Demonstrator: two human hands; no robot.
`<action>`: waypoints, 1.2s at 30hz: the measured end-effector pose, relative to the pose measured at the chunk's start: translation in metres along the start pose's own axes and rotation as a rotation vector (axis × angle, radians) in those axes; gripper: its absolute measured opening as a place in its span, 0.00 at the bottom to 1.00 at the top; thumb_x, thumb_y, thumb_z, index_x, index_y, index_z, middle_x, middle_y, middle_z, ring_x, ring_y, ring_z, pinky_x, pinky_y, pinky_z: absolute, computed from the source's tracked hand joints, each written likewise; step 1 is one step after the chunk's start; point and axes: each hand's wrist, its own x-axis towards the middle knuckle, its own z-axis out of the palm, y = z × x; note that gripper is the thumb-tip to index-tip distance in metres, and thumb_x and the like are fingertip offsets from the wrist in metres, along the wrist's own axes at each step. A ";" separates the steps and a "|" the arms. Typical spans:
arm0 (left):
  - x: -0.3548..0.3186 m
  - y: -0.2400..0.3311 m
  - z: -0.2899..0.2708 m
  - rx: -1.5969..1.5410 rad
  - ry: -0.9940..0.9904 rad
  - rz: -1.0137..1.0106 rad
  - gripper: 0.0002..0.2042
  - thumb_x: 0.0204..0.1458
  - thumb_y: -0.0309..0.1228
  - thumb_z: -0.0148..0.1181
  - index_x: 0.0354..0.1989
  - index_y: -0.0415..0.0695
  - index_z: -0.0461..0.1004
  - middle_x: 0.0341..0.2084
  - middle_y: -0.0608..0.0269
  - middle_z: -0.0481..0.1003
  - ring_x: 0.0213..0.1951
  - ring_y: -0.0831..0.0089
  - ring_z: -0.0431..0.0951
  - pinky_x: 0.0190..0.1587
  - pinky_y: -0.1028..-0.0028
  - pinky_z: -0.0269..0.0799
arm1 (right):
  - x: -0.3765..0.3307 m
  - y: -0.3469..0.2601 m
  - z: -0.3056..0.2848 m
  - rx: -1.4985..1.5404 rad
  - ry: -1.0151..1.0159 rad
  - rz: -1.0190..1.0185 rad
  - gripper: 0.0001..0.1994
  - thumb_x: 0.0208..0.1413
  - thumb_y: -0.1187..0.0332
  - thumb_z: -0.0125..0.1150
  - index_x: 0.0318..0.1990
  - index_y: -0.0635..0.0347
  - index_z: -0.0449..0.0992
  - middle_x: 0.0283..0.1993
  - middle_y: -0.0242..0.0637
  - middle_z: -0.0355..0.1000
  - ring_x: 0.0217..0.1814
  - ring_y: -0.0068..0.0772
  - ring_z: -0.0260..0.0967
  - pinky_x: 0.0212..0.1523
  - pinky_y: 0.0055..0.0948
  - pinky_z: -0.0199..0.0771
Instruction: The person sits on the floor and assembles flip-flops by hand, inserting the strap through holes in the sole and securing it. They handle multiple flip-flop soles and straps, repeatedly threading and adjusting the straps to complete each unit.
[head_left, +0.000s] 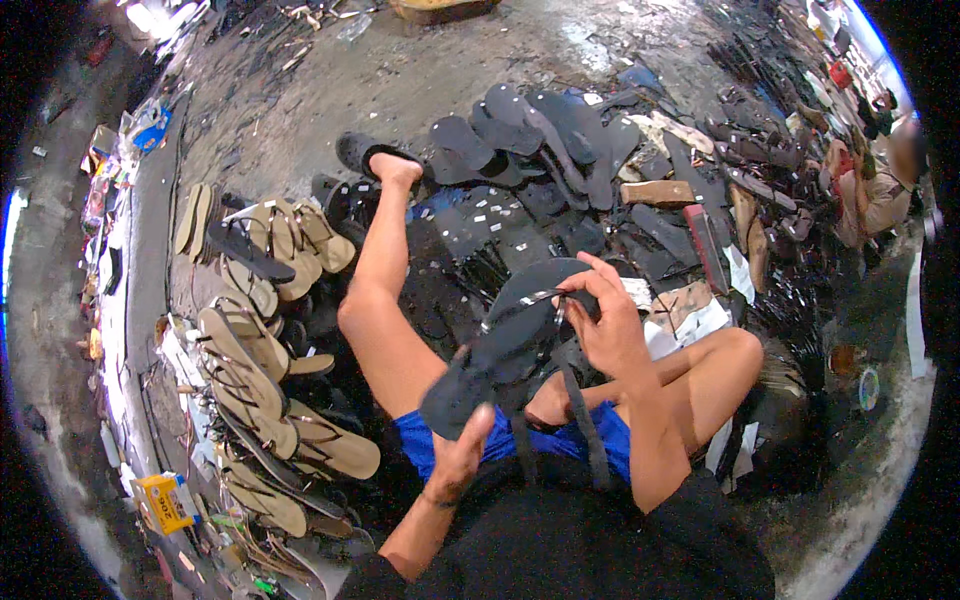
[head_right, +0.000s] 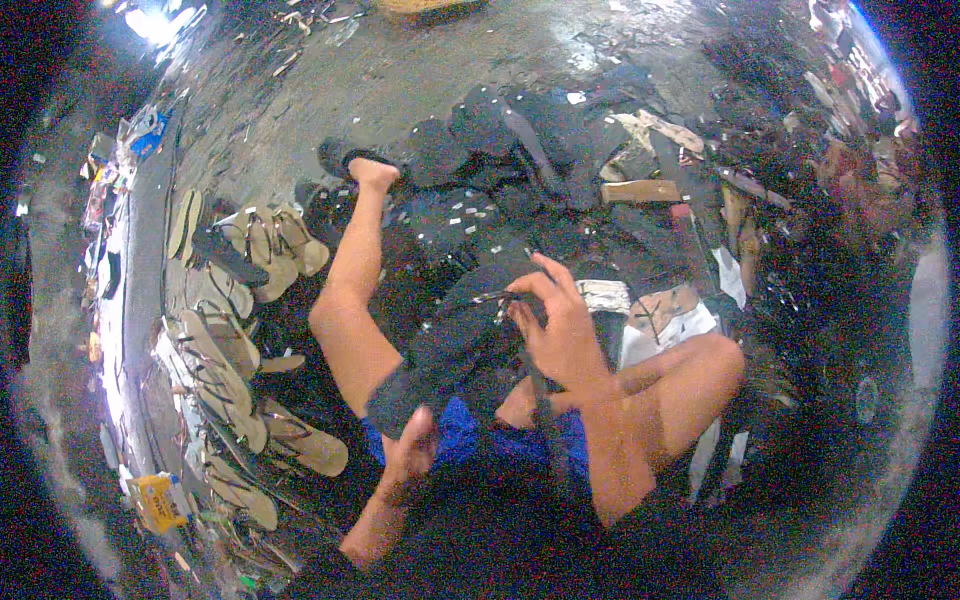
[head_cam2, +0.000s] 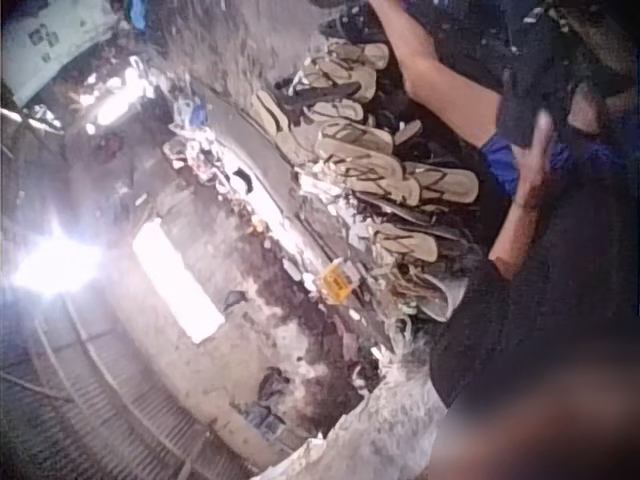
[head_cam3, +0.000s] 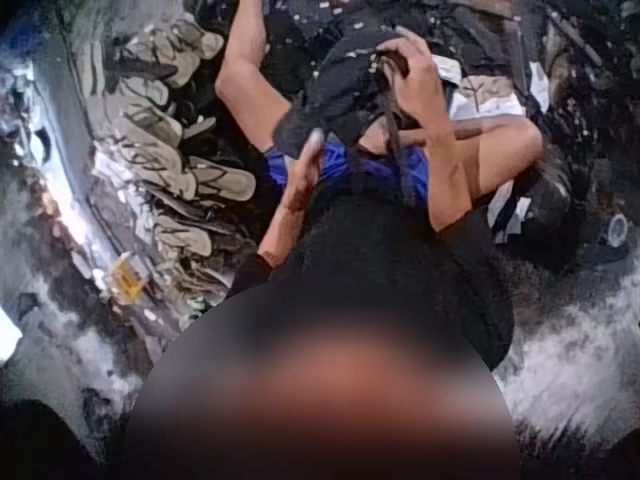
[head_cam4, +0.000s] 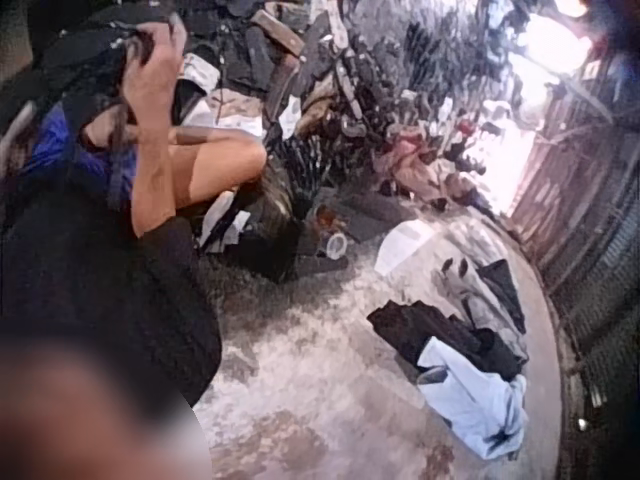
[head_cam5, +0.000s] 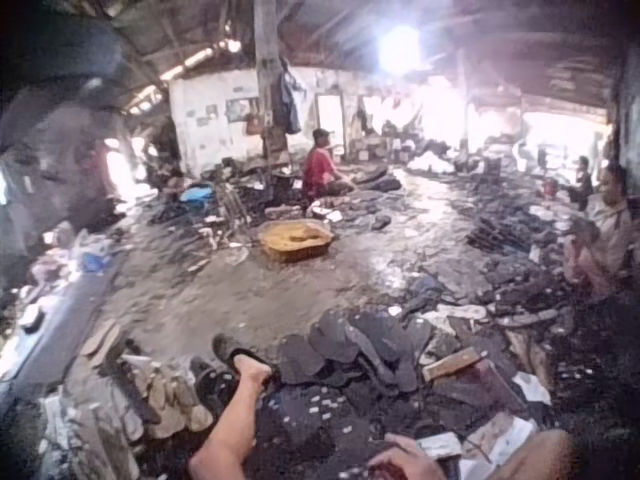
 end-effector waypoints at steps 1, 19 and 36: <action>0.004 0.009 -0.011 0.034 -0.268 -0.056 0.40 0.50 0.42 0.67 0.67 0.33 0.58 0.55 0.56 0.70 0.56 0.67 0.70 0.61 0.67 0.63 | 0.004 0.005 -0.009 0.015 0.017 -0.069 0.10 0.48 0.83 0.63 0.38 0.61 0.77 0.59 0.50 0.69 0.63 0.50 0.67 0.57 0.40 0.68; 0.058 -0.003 -0.023 0.151 -0.043 -0.008 0.28 0.60 0.24 0.53 0.68 0.37 0.55 0.53 0.58 0.72 0.51 0.72 0.73 0.56 0.71 0.69 | -0.039 0.041 0.098 1.238 -0.588 0.755 0.10 0.61 0.69 0.59 0.48 0.58 0.74 0.36 0.23 0.73 0.27 0.13 0.64 0.27 0.15 0.64; 0.149 0.225 -0.189 1.750 0.808 -0.250 0.38 0.57 0.40 0.59 0.68 0.29 0.51 0.51 0.31 0.72 0.54 0.39 0.72 0.57 0.53 0.66 | 0.292 0.157 0.169 -1.124 -0.018 -0.030 0.21 0.55 0.65 0.59 0.56 0.58 0.69 0.69 0.50 0.59 0.75 0.55 0.48 0.70 0.50 0.51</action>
